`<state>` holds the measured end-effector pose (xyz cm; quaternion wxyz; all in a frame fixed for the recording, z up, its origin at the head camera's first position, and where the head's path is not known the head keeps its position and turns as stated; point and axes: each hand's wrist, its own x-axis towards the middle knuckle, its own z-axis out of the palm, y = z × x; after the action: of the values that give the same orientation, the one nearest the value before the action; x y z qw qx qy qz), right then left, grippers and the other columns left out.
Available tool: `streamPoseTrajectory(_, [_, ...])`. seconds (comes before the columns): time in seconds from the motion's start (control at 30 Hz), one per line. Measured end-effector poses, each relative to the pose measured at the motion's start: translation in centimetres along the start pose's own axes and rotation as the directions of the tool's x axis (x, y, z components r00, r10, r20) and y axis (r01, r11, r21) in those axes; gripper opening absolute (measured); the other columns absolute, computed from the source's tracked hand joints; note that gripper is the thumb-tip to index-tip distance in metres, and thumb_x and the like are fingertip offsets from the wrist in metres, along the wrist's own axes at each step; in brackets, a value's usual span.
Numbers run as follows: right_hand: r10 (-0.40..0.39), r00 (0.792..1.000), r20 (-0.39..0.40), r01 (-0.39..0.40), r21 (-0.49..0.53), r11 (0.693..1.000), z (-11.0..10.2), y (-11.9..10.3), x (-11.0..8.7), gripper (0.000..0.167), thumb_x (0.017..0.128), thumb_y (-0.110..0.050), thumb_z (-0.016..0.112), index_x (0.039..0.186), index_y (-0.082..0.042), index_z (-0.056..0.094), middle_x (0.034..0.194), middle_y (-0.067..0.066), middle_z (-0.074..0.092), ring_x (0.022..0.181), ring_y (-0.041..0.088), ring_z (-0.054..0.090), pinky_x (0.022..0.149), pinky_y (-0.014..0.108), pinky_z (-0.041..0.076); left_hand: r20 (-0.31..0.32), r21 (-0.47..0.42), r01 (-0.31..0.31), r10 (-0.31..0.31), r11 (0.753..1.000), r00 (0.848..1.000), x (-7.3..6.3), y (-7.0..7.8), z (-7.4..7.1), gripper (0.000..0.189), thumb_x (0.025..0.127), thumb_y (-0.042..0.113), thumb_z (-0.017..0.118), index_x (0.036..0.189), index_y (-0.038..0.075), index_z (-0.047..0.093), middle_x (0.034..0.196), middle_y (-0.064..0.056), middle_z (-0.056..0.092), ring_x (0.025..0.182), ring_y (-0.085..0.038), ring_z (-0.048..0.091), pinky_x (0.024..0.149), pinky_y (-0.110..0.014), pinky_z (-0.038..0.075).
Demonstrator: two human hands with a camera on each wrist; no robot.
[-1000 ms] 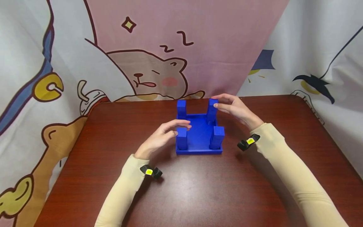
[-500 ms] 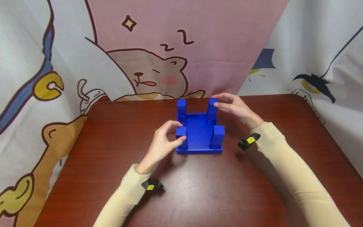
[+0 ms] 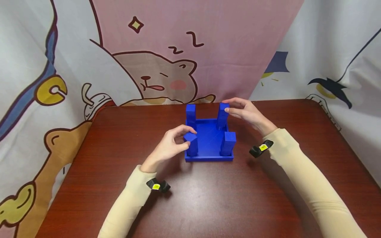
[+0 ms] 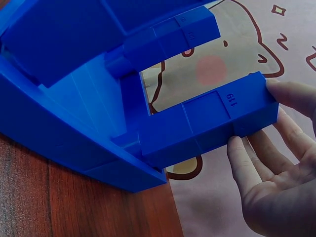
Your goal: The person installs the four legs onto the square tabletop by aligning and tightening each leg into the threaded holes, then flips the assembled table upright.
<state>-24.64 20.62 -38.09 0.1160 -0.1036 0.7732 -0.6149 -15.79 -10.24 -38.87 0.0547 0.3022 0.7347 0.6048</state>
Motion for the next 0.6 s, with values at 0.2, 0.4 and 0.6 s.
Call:
streamPoseTrajectory(0.2, [0.007,1.000,-0.005,-0.007,-0.008,1.000,-0.1,0.1,0.1,0.043,0.092,-0.024,0.068,0.130,-0.006,0.058,0.133,0.012,0.054,0.120,0.029,0.052,0.100,0.047,0.041,0.188,-0.093,-0.038,0.055,0.995,0.981,1.3,-1.3,-1.2,0.037,0.082,-0.010,0.051,0.115,0.000,0.064,0.113,-0.015,0.064,0.107,-0.023,0.058,0.091,-0.042,0.045])
streamPoseTrajectory(0.4, [0.016,1.000,-0.005,-0.016,-0.029,0.999,-0.1,0.2,0.0,0.044,0.092,-0.026,0.068,0.131,-0.008,0.057,0.134,0.012,0.053,0.122,0.031,0.052,0.101,0.049,0.039,0.333,-0.100,0.005,0.029,0.995,0.942,2.2,-1.9,-2.1,0.038,0.084,-0.006,0.046,0.113,0.006,0.066,0.114,-0.006,0.066,0.112,-0.024,0.054,0.091,-0.048,0.041])
streamPoseTrajectory(0.6, [0.015,1.000,-0.005,-0.015,-0.019,1.000,-0.1,0.2,0.1,0.043,0.092,-0.024,0.067,0.130,-0.007,0.058,0.134,0.012,0.053,0.121,0.030,0.052,0.101,0.049,0.039,0.352,-0.169,-0.017,0.076,0.986,0.933,2.3,-2.2,-2.1,0.038,0.082,-0.001,0.045,0.113,0.000,0.066,0.114,-0.014,0.066,0.114,-0.027,0.052,0.091,-0.039,0.040])
